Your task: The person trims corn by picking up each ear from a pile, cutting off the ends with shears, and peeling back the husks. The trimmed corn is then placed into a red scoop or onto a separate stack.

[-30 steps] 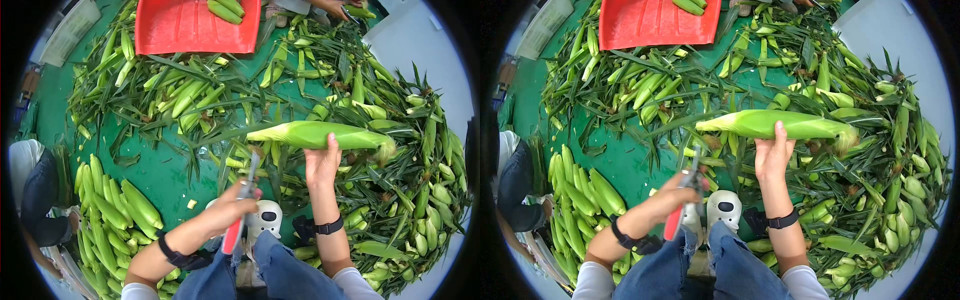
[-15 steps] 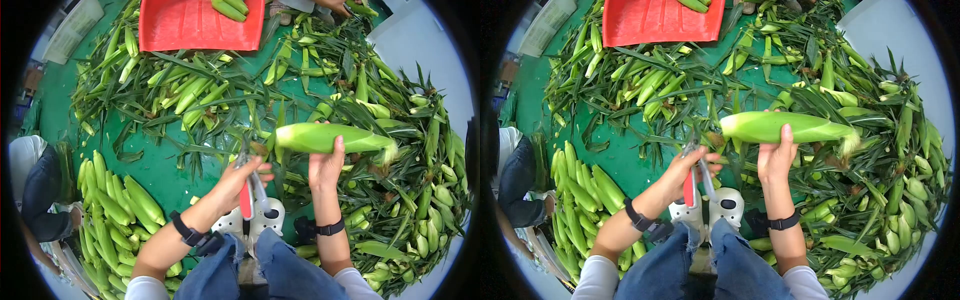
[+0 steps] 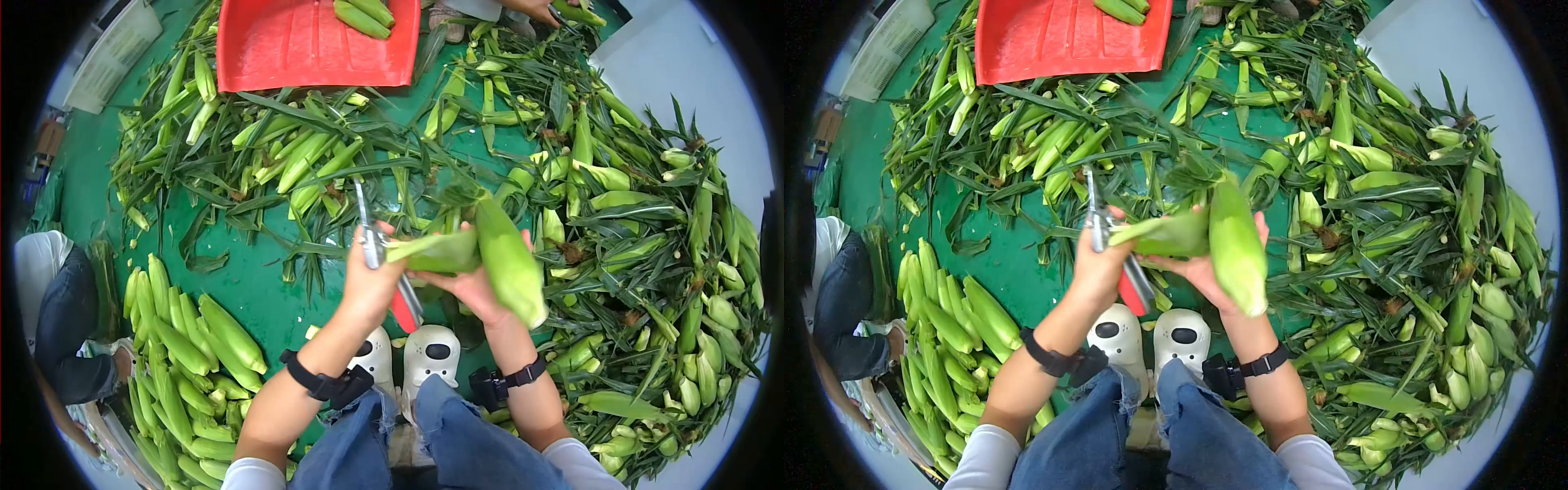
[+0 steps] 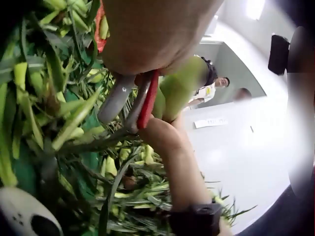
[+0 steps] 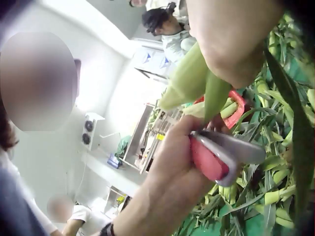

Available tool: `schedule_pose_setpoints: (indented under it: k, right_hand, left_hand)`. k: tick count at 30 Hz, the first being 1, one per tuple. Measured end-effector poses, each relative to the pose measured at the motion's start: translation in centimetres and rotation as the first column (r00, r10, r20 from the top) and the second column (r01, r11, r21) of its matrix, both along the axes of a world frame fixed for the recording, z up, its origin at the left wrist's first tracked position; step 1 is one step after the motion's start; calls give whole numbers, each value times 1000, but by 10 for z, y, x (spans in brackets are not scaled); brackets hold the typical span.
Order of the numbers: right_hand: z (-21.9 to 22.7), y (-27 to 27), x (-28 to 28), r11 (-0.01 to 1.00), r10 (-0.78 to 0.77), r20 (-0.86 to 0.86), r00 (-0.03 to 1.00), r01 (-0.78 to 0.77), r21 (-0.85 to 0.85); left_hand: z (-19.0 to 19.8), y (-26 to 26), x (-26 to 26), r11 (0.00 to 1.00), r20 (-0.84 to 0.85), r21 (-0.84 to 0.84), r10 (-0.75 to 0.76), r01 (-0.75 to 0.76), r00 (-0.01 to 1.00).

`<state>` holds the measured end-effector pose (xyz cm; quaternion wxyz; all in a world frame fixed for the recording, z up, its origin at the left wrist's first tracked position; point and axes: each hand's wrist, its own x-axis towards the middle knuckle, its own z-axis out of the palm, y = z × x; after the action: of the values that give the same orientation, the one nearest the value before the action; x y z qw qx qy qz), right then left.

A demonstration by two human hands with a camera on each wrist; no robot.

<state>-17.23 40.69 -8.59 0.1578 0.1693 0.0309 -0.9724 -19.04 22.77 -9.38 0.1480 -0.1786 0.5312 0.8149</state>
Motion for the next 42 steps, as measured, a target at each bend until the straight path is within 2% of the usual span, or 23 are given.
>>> schedule_pose_setpoints:
  k: [2,4,6,8,9,10,11,12,14,16,18,19,20,22,25,26,28,30,31,34,38,39,42]
  right_hand:
    - [-7,4,4,995,87,4,996,-87,49]
    - [-24,8,12,993,96,10,995,-95,-68]
    - [-29,18,15,972,223,-1,975,-222,74]
    - [-48,30,25,871,235,130,963,-268,412]
    - [-52,34,29,774,223,197,955,-296,560]
    - [-47,31,28,745,186,152,971,-240,622]
    - [-36,25,25,713,151,102,983,-180,677]
    - [-27,20,23,677,117,52,992,-118,726]
    - [-16,17,18,635,113,45,993,-107,765]
    - [-11,13,16,563,98,44,994,-92,821]
    - [-7,5,17,452,104,56,993,-97,887]
    - [-5,4,17,363,134,22,991,-70,929]
    - [-4,2,21,274,164,-11,986,-35,961]
    - [0,-2,29,120,242,-52,969,24,992]
    - [16,-7,39,-64,415,-7,910,36,997]
    - [21,-7,38,-92,429,-11,903,56,994]
    - [31,-6,37,-146,452,-14,892,89,985]
    - [33,3,32,-412,481,42,876,184,892]
    - [34,7,30,-528,490,74,869,228,818]
    - [43,11,24,-713,523,196,830,300,634]
    - [49,11,20,-777,565,312,764,367,511]
    - [50,13,18,-777,571,303,763,384,498]
    - [51,24,17,-756,588,258,767,409,511]
  left_hand:
    - [20,-12,-14,995,46,2,104,-104,994]
    - [31,-27,-32,985,-131,-40,164,-170,978]
    - [53,-44,-53,947,-275,-121,255,-297,927]
    - [65,-61,-74,896,-434,-96,354,-433,828]
    - [61,-73,-86,785,-549,-409,196,-465,813]
    - [53,-85,-100,566,-601,-657,6,-498,799]
    - [44,-98,-107,269,-581,-806,-190,-528,791]
    - [32,-106,-107,129,-410,-912,-314,-390,856]
    - [13,-100,-81,26,-361,-926,-363,-378,859]
    - [33,-67,-27,588,-337,-801,-291,-111,895]
    - [48,-39,24,680,-230,-660,-589,321,774]
    - [47,-26,40,645,-129,-563,-687,518,715]
    - [38,-14,48,649,-96,-478,-708,592,700]
    - [19,0,44,715,-239,-511,-652,478,720]
    - [38,-2,8,661,-35,-567,-615,491,787]
    - [33,-5,-1,732,-134,-554,-550,398,824]
    - [29,-23,-18,567,-195,-762,-662,314,724]
    - [27,-41,-23,478,-220,-844,-723,244,655]
    - [33,-49,-23,418,-166,-852,-786,314,595]
    - [23,-62,-18,320,-104,-861,-871,396,479]
    - [24,-57,-25,284,-13,-817,-880,503,475]
    - [19,-56,-23,345,-126,-861,-856,373,501]
    - [18,-52,-16,373,58,-780,-757,503,651]
